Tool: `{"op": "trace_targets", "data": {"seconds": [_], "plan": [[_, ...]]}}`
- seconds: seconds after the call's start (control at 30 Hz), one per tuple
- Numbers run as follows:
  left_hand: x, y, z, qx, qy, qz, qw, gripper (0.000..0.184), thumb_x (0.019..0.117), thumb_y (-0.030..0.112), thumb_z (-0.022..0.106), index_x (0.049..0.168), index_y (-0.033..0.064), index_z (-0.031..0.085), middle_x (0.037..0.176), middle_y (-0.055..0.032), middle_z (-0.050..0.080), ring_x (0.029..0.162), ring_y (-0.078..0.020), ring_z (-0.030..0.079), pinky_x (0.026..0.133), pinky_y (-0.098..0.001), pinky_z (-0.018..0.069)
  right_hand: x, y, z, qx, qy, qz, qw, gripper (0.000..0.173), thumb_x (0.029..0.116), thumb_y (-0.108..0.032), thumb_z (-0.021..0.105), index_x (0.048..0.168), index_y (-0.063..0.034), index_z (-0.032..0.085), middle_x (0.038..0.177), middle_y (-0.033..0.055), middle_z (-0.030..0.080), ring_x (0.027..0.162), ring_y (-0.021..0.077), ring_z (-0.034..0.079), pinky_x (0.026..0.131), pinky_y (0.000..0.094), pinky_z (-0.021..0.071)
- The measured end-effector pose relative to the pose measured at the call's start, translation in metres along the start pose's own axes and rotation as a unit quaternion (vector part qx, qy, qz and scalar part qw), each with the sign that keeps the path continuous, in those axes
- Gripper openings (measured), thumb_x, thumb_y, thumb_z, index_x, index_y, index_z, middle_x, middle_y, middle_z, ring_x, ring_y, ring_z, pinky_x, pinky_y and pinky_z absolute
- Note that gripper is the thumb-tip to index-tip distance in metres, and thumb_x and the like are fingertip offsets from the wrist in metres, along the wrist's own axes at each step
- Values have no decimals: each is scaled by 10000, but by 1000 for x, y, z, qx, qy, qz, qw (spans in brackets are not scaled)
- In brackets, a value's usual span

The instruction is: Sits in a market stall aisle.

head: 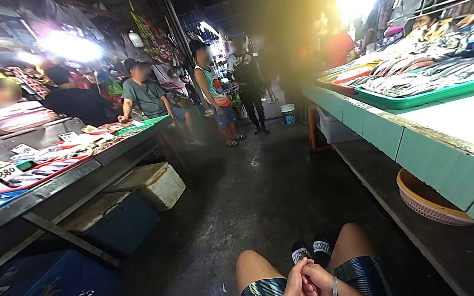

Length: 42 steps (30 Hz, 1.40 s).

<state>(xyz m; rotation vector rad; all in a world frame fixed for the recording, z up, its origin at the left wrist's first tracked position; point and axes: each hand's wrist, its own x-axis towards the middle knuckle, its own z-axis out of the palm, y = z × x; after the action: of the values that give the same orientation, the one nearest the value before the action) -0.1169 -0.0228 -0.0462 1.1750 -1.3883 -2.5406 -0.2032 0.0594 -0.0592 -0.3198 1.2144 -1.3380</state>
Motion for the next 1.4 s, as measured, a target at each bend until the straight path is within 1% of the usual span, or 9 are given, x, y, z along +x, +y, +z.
{"op": "trace_targets", "data": {"seconds": [0.43, 0.6, 0.9, 1.0, 1.13, 1.3, 1.4], "plan": [[1, 0, -1, 5, -1, -1, 1000, 468, 1070, 522, 385, 1154, 170, 682, 547, -31, 456, 397, -172, 452, 393, -350, 459, -2, -1, 1, -3, 2, 1, 1000, 328, 1024, -208, 404, 714, -140, 489, 532, -4, 437, 421, 126, 432, 422, 305, 404], [2, 0, -1, 0, 3, -2, 1000, 468, 1062, 532, 402, 1130, 167, 687, 542, -28, 448, 394, -167, 444, 389, -344, 452, 0, 0, 0, -1, 0, 3, 1000, 330, 1025, -213, 398, 715, -142, 489, 536, -3, 437, 424, 127, 430, 425, 307, 402], [0, 1, -1, -5, 0, -5, 1000, 456, 1059, 521, 421, 1139, 156, 683, 536, -33, 452, 388, -173, 452, 389, -351, 463, -2, -3, 2, 5, 2, 13, 1000, 353, 1040, -213, 372, 710, -143, 478, 526, -7, 423, 417, 124, 421, 418, 301, 400], [-1, 1, -1, -4, 5, -8, 1000, 451, 1056, 525, 422, 1112, 164, 686, 534, -26, 445, 389, -169, 448, 391, -344, 457, -2, -4, 4, 4, 5, 14, 1000, 353, 1041, -210, 374, 711, -143, 480, 527, -9, 424, 416, 122, 420, 418, 300, 399], [-1, 2, -2, 0, -1, 1, 1000, 462, 1066, 522, 396, 1135, 164, 680, 537, -24, 453, 392, -168, 457, 394, -345, 464, -2, -3, 4, 0, -2, 14, 1000, 358, 1039, -220, 376, 703, -143, 472, 523, -10, 417, 412, 123, 414, 413, 301, 397], [-3, 1, -3, -7, -2, -2, 1000, 422, 1054, 508, 437, 1093, 170, 687, 547, -12, 452, 403, -155, 447, 403, -331, 455, 1, 1, 2, 4, -5, -2, 1000, 373, 1041, -205, 358, 694, -140, 477, 521, -4, 432, 413, 128, 423, 414, 310, 401], [-1, 0, -5, -5, -6, -1, 1000, 403, 1041, 514, 462, 1006, 167, 665, 551, 7, 442, 410, -146, 444, 412, -327, 455, -1, 1, 5, 12, -1, -15, 1000, 386, 1042, -184, 332, 687, -144, 480, 517, -13, 439, 413, 122, 421, 414, 307, 398]]}}
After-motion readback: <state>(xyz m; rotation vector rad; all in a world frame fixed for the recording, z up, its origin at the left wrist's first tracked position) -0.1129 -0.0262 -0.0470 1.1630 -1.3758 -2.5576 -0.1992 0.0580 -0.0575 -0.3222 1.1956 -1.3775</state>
